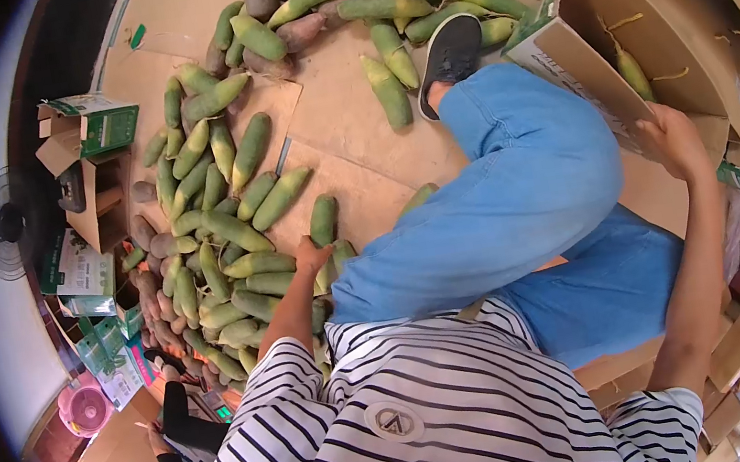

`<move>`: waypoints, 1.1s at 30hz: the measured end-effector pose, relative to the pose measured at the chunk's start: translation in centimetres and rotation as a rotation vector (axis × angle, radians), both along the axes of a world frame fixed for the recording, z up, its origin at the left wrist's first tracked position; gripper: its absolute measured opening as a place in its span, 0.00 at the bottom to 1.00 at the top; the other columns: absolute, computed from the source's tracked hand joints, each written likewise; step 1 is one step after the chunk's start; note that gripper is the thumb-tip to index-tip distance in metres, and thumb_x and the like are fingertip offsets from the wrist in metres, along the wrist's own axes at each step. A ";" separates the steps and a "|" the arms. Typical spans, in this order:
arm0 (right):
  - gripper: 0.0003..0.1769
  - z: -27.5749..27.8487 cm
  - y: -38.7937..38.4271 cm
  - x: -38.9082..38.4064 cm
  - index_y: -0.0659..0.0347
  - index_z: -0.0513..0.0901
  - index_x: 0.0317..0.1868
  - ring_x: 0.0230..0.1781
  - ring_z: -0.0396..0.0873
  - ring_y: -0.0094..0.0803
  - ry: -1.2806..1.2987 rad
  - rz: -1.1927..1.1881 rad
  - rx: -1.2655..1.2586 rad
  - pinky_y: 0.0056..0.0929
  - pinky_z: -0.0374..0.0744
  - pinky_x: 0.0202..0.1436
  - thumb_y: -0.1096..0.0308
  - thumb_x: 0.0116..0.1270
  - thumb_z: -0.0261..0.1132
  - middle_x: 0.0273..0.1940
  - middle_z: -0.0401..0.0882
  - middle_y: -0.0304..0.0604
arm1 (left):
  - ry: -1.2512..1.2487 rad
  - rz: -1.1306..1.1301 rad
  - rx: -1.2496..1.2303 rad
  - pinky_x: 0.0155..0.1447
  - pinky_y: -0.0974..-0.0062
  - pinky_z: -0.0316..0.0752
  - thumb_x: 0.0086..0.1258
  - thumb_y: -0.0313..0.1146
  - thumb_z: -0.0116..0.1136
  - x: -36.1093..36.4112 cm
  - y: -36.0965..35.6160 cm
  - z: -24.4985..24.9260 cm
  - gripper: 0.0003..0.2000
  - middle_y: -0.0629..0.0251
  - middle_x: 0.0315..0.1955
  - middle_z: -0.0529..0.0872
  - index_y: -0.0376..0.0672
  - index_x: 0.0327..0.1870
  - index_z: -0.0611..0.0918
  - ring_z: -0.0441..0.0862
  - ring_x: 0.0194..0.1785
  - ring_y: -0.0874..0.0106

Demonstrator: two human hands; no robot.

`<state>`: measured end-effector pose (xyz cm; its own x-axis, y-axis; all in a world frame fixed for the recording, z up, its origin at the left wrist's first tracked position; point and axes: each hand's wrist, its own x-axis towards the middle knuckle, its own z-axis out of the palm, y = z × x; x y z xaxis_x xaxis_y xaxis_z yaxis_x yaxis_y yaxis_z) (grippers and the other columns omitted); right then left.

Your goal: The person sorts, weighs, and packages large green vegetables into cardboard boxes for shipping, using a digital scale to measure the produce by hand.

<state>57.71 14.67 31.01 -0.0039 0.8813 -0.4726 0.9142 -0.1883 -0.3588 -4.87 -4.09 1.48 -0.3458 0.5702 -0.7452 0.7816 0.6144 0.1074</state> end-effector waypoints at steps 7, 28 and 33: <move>0.16 -0.4 0.0 0.7 0.64 0.77 0.51 0.49 0.75 0.52 -0.113 0.107 0.055 0.41 0.72 0.52 0.67 0.64 0.58 0.45 0.78 0.58 | -0.063 0.180 -0.083 0.58 0.63 0.73 0.51 0.47 0.70 -1.2 -1.5 -1.9 0.37 0.44 0.53 0.77 0.32 0.58 0.69 0.77 0.56 0.53; 0.16 0.8 -0.3 -0.2 0.66 0.78 0.48 0.48 0.75 0.52 -0.147 0.137 0.093 0.44 0.73 0.50 0.65 0.62 0.60 0.44 0.79 0.57 | -0.363 0.137 0.192 0.43 0.69 0.77 0.46 0.52 0.71 6.0 3.2 3.4 0.32 0.50 0.35 0.85 0.31 0.45 0.80 0.84 0.38 0.63; 0.17 0.4 -0.8 0.3 0.66 0.78 0.49 0.48 0.76 0.52 -0.175 0.153 0.167 0.44 0.73 0.51 0.65 0.61 0.62 0.44 0.79 0.57 | -0.515 -0.114 0.618 0.44 0.66 0.75 0.50 0.44 0.71 12.1 13.2 12.0 0.26 0.50 0.35 0.83 0.33 0.45 0.80 0.82 0.39 0.61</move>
